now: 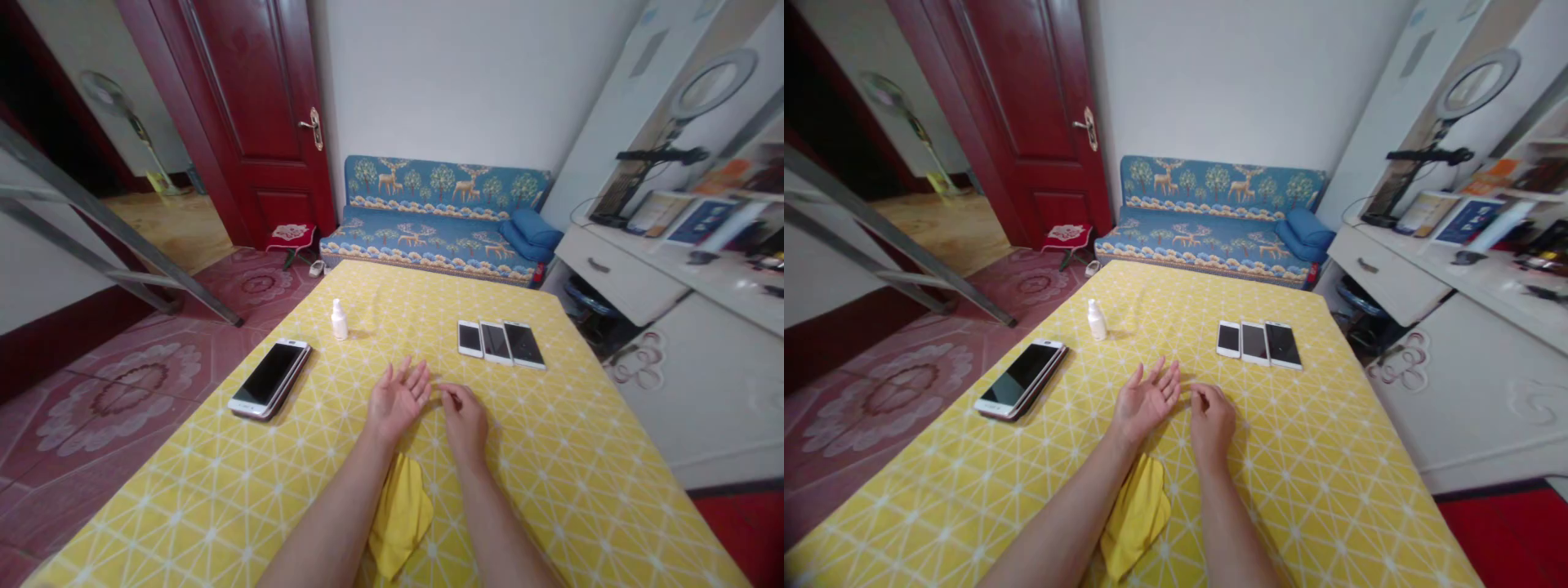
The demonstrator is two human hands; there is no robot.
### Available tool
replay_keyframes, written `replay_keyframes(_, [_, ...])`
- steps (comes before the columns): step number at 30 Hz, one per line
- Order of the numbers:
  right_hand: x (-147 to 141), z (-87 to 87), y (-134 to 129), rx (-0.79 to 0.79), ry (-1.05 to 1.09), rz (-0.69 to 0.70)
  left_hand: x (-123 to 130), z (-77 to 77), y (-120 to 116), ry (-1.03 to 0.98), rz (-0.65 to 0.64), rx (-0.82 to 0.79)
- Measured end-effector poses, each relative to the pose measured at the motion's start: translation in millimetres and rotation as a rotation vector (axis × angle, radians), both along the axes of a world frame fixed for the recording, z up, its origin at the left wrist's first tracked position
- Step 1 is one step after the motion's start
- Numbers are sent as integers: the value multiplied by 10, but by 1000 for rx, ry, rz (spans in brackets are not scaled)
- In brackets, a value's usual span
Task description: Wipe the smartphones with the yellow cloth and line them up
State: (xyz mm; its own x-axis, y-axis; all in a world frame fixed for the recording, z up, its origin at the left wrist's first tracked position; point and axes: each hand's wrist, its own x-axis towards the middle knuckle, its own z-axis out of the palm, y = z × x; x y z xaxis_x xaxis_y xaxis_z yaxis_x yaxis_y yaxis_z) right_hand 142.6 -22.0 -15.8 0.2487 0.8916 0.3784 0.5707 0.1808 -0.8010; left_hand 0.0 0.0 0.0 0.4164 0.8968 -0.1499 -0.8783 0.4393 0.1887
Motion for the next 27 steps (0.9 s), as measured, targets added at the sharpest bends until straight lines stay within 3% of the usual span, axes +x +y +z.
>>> replay_keyframes(3, [-24, -5, -23, 2, 2, 2, 0, -70, -31, 2, 20, -27])
replay_keyframes(7, [28, 0, 41, 13, -14, -1, 21, -27, -24, 21, 36, -44])
replay_keyframes(10, [277, 81, 283, 20, -73, -55, 25, -9, -13, 34, 37, -49])
replay_keyframes(13, [699, 232, 653, -12, -181, -197, 30, 8, -12, 46, 39, -78])
replay_keyframes(20, [1562, 451, 1284, -370, -350, -552, 38, 5, 9, 44, 43, -77])
replay_keyframes(24, [1799, 442, 1466, -626, -336, -595, 43, -27, 16, 46, 39, -74])
replay_keyframes(27, [1902, 430, 1543, -720, -327, -585, 47, -37, 16, 52, 36, -69])
